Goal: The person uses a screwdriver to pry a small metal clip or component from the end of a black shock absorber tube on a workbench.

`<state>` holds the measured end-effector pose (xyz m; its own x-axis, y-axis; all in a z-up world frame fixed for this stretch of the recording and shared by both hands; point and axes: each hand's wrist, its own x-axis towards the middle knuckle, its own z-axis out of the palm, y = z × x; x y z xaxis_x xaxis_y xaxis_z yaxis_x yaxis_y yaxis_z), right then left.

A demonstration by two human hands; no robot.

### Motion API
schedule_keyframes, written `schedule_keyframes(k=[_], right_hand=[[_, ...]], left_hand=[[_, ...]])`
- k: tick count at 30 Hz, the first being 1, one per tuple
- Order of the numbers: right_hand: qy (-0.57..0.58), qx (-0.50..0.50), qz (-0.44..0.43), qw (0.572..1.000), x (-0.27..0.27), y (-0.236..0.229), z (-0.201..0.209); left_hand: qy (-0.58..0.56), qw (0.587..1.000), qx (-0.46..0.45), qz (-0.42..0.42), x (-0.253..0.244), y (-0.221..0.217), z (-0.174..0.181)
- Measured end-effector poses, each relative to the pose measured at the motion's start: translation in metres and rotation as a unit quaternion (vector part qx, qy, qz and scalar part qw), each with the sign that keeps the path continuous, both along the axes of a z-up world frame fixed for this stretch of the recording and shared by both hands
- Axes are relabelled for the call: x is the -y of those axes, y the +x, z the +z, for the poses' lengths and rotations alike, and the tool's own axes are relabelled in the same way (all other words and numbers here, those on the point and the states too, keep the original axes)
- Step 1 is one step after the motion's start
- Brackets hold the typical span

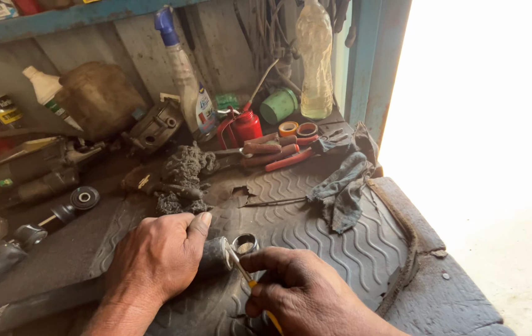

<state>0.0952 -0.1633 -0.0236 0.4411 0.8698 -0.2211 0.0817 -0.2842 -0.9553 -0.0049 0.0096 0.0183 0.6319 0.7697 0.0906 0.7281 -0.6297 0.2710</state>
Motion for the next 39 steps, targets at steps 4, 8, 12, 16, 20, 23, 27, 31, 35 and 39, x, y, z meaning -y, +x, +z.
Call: schedule_keyframes(k=[4, 8, 12, 16, 20, 23, 27, 31, 35, 39], right_hand=[[0.018, -0.009, 0.006, 1.0, 0.002, 0.001, -0.01], [0.018, -0.002, 0.016, 1.0, 0.002, 0.007, -0.019], [0.035, 0.061, -0.002, 0.998, -0.006, 0.003, -0.021], [0.068, 0.056, -0.013, 0.996, -0.007, 0.003, -0.026], [0.044, 0.104, 0.003, 0.994, 0.001, 0.002, -0.028], [0.043, 0.156, -0.034, 0.986, -0.008, 0.002, -0.026], [0.098, 0.157, -0.025, 0.982, -0.004, -0.004, -0.032], [-0.002, 0.156, -0.032, 0.987, 0.0, -0.012, -0.029], [0.067, 0.179, -0.069, 0.979, -0.005, -0.011, -0.027], [0.185, 0.246, -0.043, 0.95, 0.001, -0.009, -0.037]], left_hand=[[-0.007, 0.999, -0.027, 0.02, -0.001, 0.0, 0.001], [-0.018, 0.999, -0.031, 0.027, 0.0, 0.006, 0.0], [-0.006, 0.998, -0.05, 0.028, -0.002, 0.006, -0.002], [0.062, 0.998, 0.018, -0.014, 0.004, 0.006, -0.005], [0.032, 0.999, 0.005, 0.016, 0.006, 0.003, -0.005], [0.049, 0.999, 0.007, 0.009, 0.008, 0.0, -0.009], [0.081, 0.996, 0.045, -0.018, 0.011, -0.003, -0.014], [0.101, 0.992, 0.061, -0.049, 0.011, -0.01, -0.02], [0.152, 0.983, 0.082, -0.064, 0.016, -0.01, -0.022], [0.132, 0.988, 0.063, -0.046, 0.015, -0.014, -0.023]])
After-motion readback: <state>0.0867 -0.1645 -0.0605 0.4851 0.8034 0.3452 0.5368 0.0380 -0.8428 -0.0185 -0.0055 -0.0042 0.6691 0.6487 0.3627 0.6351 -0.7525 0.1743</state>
